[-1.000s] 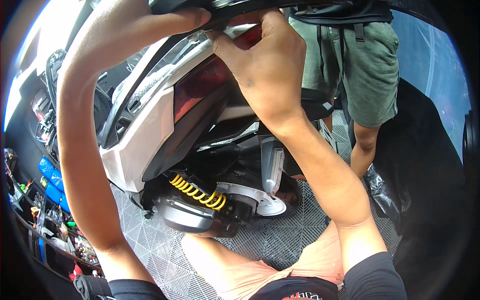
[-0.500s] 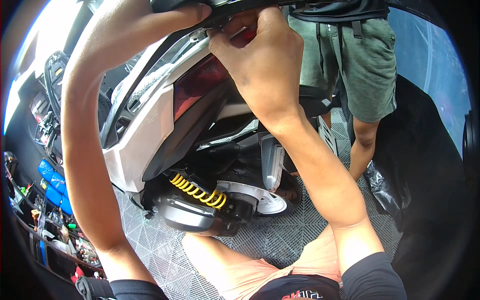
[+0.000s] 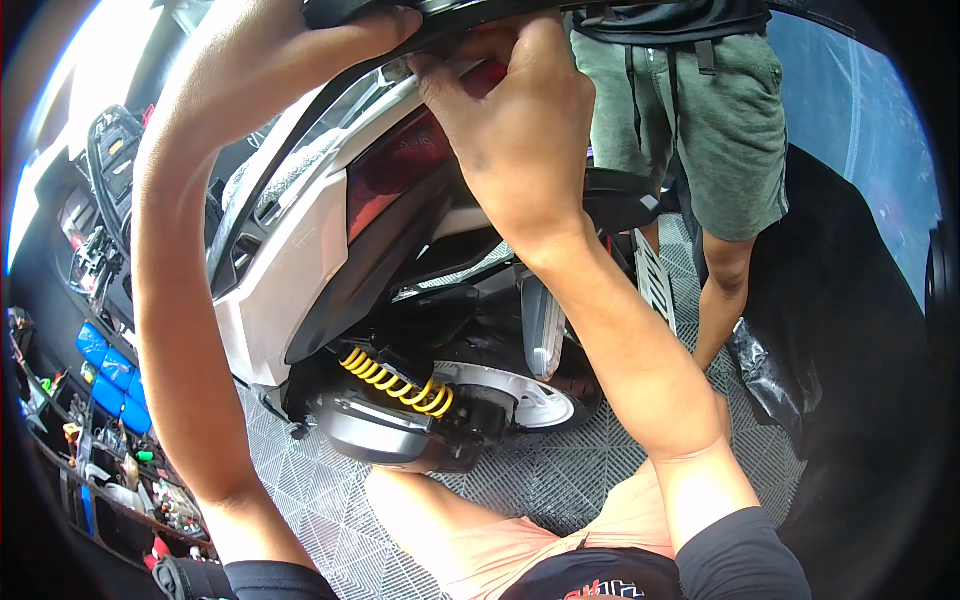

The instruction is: The person holds and aligns a black plastic component onto the rear of a motorcycle, then prepares small metal brackets and fasteners to secure the part while another person assists by handling the component.

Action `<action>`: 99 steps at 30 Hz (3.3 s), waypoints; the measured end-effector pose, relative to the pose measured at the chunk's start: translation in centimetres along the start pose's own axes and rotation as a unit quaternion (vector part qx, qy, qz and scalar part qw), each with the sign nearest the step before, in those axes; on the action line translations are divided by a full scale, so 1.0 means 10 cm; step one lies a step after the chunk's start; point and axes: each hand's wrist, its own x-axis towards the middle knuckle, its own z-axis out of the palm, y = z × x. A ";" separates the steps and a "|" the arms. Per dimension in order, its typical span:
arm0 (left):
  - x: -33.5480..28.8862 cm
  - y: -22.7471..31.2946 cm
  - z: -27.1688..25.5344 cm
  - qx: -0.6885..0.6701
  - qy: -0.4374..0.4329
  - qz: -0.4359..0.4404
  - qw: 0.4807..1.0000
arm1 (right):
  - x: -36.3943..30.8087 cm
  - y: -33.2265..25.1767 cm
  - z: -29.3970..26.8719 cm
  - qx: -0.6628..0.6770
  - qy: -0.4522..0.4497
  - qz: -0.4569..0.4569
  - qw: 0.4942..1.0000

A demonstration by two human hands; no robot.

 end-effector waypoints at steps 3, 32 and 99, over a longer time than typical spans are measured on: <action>0.00 -0.01 -0.01 -0.021 0.022 0.014 0.999 | -0.01 -0.03 0.00 0.001 0.023 -0.010 1.000; -0.61 0.04 0.74 -0.110 0.138 -0.070 0.982 | 0.08 0.18 -0.09 0.292 -0.071 0.075 0.951; -0.55 0.28 0.90 -0.137 0.209 -0.083 0.965 | 0.04 -0.11 -0.15 0.289 -0.048 0.168 0.941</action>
